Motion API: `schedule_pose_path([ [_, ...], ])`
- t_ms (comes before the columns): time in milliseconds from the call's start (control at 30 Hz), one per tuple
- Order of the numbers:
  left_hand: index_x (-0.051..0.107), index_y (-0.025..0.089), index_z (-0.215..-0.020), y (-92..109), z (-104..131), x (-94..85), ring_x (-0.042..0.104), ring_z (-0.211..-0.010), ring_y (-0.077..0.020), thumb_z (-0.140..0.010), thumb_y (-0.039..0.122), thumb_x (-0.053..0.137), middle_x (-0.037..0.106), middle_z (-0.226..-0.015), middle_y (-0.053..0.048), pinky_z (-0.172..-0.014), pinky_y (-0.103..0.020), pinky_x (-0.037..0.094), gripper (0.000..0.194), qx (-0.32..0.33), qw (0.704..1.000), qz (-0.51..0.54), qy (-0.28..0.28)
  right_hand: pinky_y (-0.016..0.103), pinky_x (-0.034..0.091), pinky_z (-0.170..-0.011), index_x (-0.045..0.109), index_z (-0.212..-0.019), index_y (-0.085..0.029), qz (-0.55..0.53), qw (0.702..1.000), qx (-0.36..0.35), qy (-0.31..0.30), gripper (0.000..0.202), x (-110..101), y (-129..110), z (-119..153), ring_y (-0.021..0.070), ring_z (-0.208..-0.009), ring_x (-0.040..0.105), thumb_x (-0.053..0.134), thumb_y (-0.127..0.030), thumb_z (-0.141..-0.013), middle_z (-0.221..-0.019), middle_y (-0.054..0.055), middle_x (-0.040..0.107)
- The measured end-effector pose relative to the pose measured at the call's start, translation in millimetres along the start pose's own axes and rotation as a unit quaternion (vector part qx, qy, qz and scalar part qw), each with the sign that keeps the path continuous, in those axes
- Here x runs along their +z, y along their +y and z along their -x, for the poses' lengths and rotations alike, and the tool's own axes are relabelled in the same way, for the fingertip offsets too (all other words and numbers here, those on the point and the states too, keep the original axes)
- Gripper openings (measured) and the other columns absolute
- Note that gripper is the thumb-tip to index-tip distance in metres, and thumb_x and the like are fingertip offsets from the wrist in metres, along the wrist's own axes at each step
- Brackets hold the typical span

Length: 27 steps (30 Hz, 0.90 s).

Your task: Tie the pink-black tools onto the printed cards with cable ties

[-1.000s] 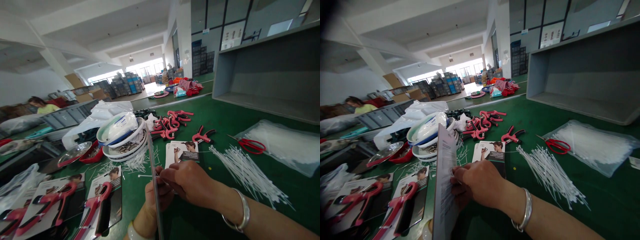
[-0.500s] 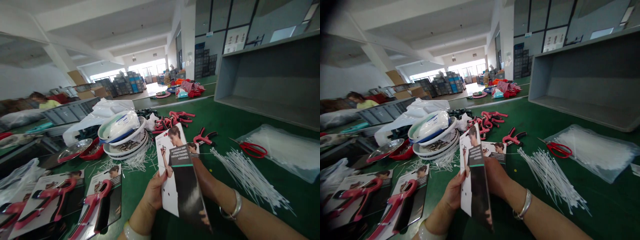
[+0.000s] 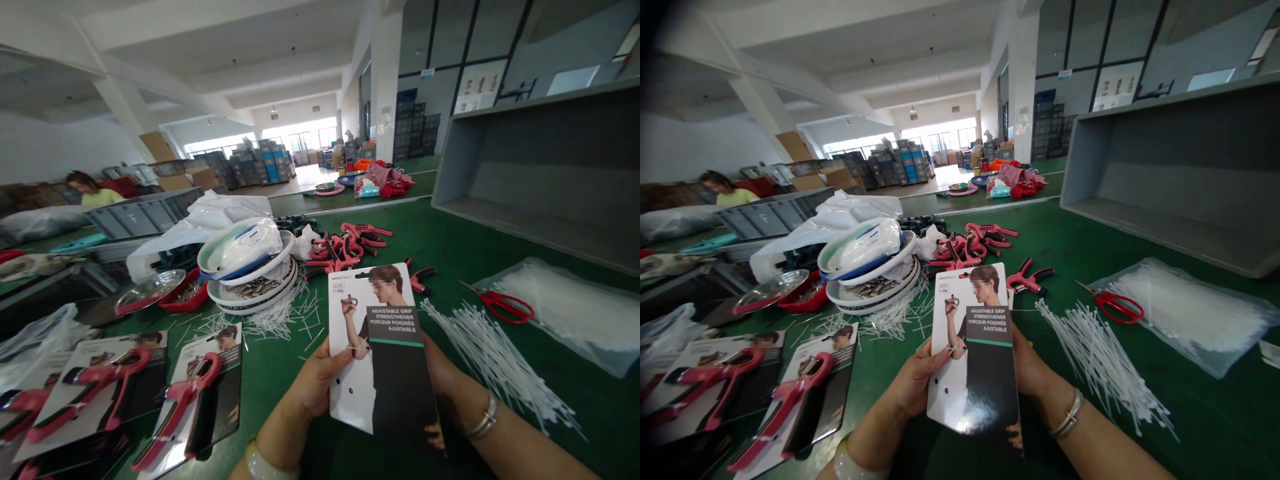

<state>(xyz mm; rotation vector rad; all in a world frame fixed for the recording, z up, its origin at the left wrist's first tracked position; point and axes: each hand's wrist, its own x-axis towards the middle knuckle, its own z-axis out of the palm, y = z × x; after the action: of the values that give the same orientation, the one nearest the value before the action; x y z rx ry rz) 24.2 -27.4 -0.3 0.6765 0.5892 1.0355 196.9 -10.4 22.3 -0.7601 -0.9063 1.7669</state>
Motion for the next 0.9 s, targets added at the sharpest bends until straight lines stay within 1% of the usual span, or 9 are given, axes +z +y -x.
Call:
schedule_pose_path([
  [100, 0.064, 0.014, -0.086, -1.6, 0.5, 3.8, 0.058, -0.06, -0.0127, -0.065, 0.027, 0.077, 0.064, -0.073, -0.002, -0.059, -0.023, 0.044, 0.028, 0.004, 1.0, 0.008, 0.003, 0.029, 0.05, -0.053, 0.066, -0.065, -0.017, -0.053, 0.996, 0.076, 0.018, 0.02, 0.0, 4.9, 3.2, 0.0139, -0.049, 0.058, 0.077, -0.033, -0.058, -0.056, 0.0, 0.065],
  [233, 0.065, 0.013, -0.085, -2.8, 0.4, 6.6, 0.059, -0.062, -0.0129, -0.062, 0.023, 0.079, 0.065, -0.075, -0.003, -0.06, -0.023, 0.044, 0.029, 0.022, 1.0, 0.015, 0.014, 0.032, 0.052, -0.057, 0.066, -0.078, -0.017, -0.041, 0.996, 0.039, 0.067, 0.031, 1.6, 1.6, 1.4, 0.0167, -0.055, 0.062, 0.08, -0.024, -0.051, -0.067, 0.002, 0.069],
  [300, 0.064, 0.013, -0.088, -3.4, -0.3, 5.9, 0.06, -0.066, -0.0145, -0.061, 0.022, 0.08, 0.066, -0.078, -0.004, -0.064, -0.024, 0.046, 0.032, 0.035, 0.999, 0.014, 0.021, 0.035, 0.052, -0.059, 0.064, -0.093, -0.02, -0.01, 0.995, -0.023, 0.094, 0.041, -2.5, -7.3, -2.8, 0.0187, -0.061, 0.064, 0.078, -0.025, -0.054, -0.078, 0.003, 0.07],
  [367, 0.064, 0.013, -0.09, -4.1, -1.4, 4.4, 0.06, -0.066, -0.0152, -0.063, 0.024, 0.078, 0.067, -0.079, -0.004, -0.065, -0.026, 0.046, 0.033, 0.044, 0.999, 0.007, 0.026, 0.036, 0.053, -0.067, 0.058, -0.11, -0.027, 0.093, 0.969, -0.18, 0.144, 0.045, -8.0, -20.0, -5.2, 0.019, -0.073, 0.065, 0.069, -0.029, -0.067, -0.096, 0.003, 0.068],
  [467, 0.062, 0.015, -0.097, -5.4, -3.5, 3.5, 0.061, -0.066, -0.0158, -0.066, 0.027, 0.077, 0.068, -0.084, -0.005, -0.066, -0.028, 0.046, 0.036, 0.046, 0.998, -0.024, 0.043, 0.043, 0.044, -0.09, 0.057, -0.115, -0.029, 0.379, 0.827, -0.392, 0.133, 0.034, -10.0, -36.7, -0.2, 0.0214, -0.101, 0.059, 0.057, -0.028, -0.081, -0.115, 0.005, 0.062],
  [567, 0.06, 0.017, -0.102, -5.4, -4.6, 5.8, 0.062, -0.07, -0.0168, -0.069, 0.029, 0.075, 0.069, -0.087, -0.004, -0.069, -0.03, 0.046, 0.038, 0.058, 0.993, -0.071, 0.067, 0.049, 0.034, -0.096, 0.067, -0.101, -0.028, 0.627, 0.66, -0.411, 0.038, 0.024, -1.5, -38.0, 6.9, 0.0277, -0.111, 0.052, 0.061, -0.019, -0.079, -0.115, 0.006, 0.063],
  [667, 0.059, 0.017, -0.102, -3.6, -4.1, 9.2, 0.061, -0.07, -0.0167, -0.068, 0.03, 0.075, 0.069, -0.082, -0.003, -0.069, -0.028, 0.045, 0.04, 0.061, 0.988, -0.113, 0.087, 0.046, 0.039, -0.086, 0.068, -0.091, -0.025, 0.741, 0.521, -0.423, -0.015, 0.02, 5.9, -27.0, 4.9, 0.0258, -0.097, 0.057, 0.057, -0.012, -0.08, -0.103, 0.004, 0.067],
  [733, 0.059, 0.017, -0.101, -2.6, -3.7, 10.3, 0.061, -0.071, -0.0173, -0.067, 0.031, 0.076, 0.069, -0.083, -0.003, -0.069, -0.028, 0.045, 0.041, 0.055, 0.986, -0.125, 0.095, 0.041, 0.043, -0.08, 0.066, -0.086, -0.022, 0.711, 0.538, -0.452, -0.031, 0.017, 6.4, -21.0, 0.9, 0.0211, -0.085, 0.059, 0.054, -0.011, -0.082, -0.09, 0.003, 0.069],
  [900, 0.058, 0.016, -0.105, -1.9, -4.9, 9.4, 0.061, -0.07, -0.0172, -0.067, 0.032, 0.076, 0.069, -0.086, -0.004, -0.07, -0.029, 0.045, 0.045, 0.05, 0.985, -0.121, 0.112, 0.027, 0.048, -0.072, 0.064, -0.087, -0.021, 0.538, 0.705, -0.461, 0.019, 0.01, -1.3, -23.2, -0.1, 0.0133, -0.077, 0.062, 0.055, -0.015, -0.085, -0.08, 0.001, 0.067],
])
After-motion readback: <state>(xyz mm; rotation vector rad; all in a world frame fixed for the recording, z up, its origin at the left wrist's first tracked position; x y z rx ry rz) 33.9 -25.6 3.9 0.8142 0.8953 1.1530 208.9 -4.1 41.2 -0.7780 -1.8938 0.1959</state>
